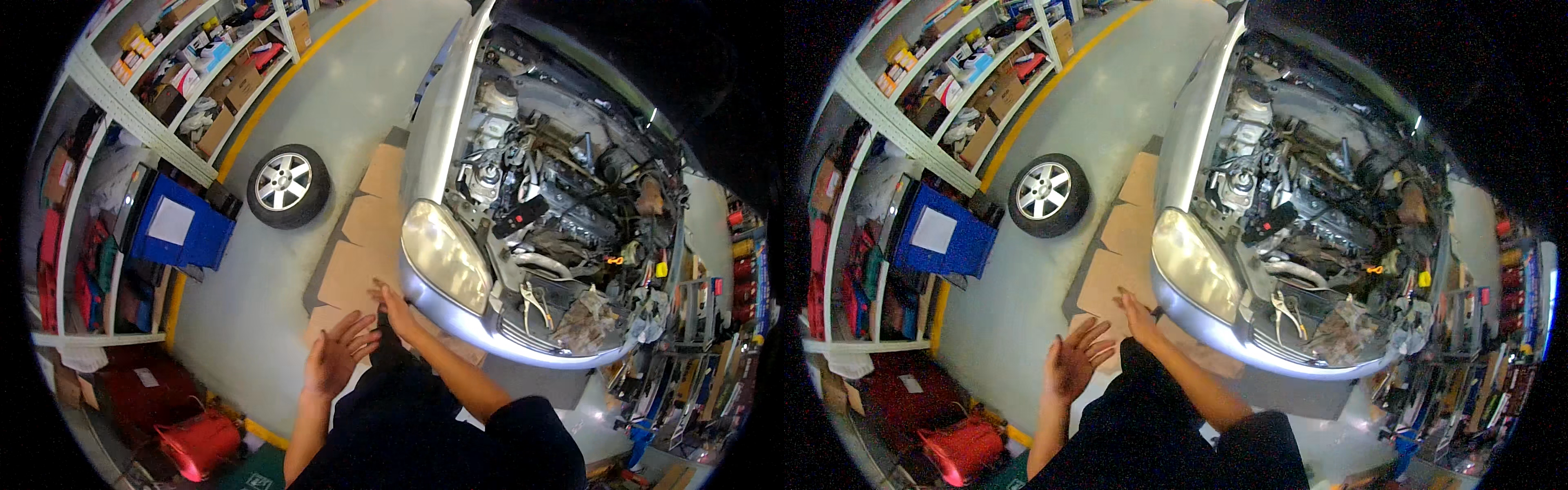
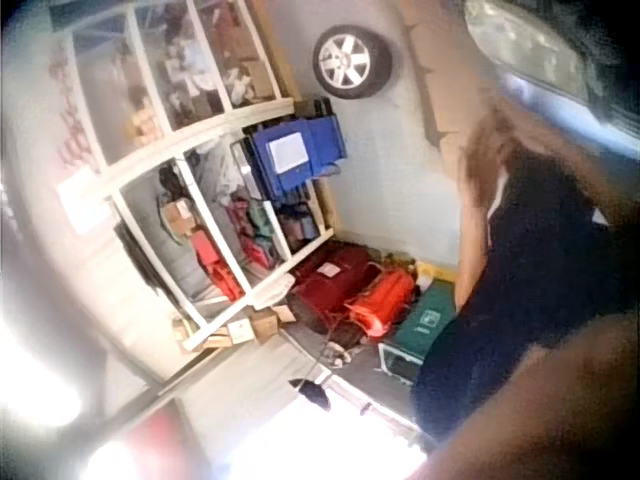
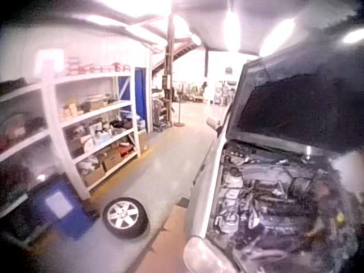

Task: The person uses a wrench to tighten bolts on a car engine. They work on the engine block, adjusting the tool and repositioning their hands to reach different fasteners. The person also uses a portable work light to illuminate the engine bay during the process.

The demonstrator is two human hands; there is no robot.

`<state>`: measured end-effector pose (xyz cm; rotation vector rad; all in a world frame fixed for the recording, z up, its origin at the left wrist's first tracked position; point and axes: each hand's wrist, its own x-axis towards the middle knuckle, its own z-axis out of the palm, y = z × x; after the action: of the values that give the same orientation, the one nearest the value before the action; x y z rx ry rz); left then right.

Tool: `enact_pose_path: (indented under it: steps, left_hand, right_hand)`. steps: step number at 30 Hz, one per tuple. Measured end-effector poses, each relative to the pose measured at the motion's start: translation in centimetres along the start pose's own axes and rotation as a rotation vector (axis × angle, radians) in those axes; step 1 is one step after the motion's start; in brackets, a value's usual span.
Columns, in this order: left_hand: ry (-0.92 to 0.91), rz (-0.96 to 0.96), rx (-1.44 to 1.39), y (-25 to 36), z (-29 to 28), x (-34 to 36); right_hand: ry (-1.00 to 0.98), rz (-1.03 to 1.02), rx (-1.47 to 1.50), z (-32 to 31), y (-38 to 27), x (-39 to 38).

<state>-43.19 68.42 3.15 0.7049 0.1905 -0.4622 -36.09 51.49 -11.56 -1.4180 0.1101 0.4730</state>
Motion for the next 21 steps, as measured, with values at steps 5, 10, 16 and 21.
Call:
enact_pose_path:
  steps: [5,10,16,21]
  left_hand:
    - [-0.281,-0.158,-0.099,5.2,-5.1,3.7]
    - [-0.613,-0.440,-0.185,8.6,-9.8,11.5]
    - [-0.418,-0.569,0.144,14.9,-11.2,22.2]
    - [-0.186,-0.481,0.584,16.1,-14.3,32.9]
  right_hand:
    - [-0.723,0.270,0.934,9.7,1.6,8.0]
    - [-1.010,0.314,1.240,12.3,-6.8,10.0]
    - [-0.245,0.213,0.989,5.4,-11.8,12.2]
    - [0.320,-0.023,0.826,5.0,-15.5,13.4]
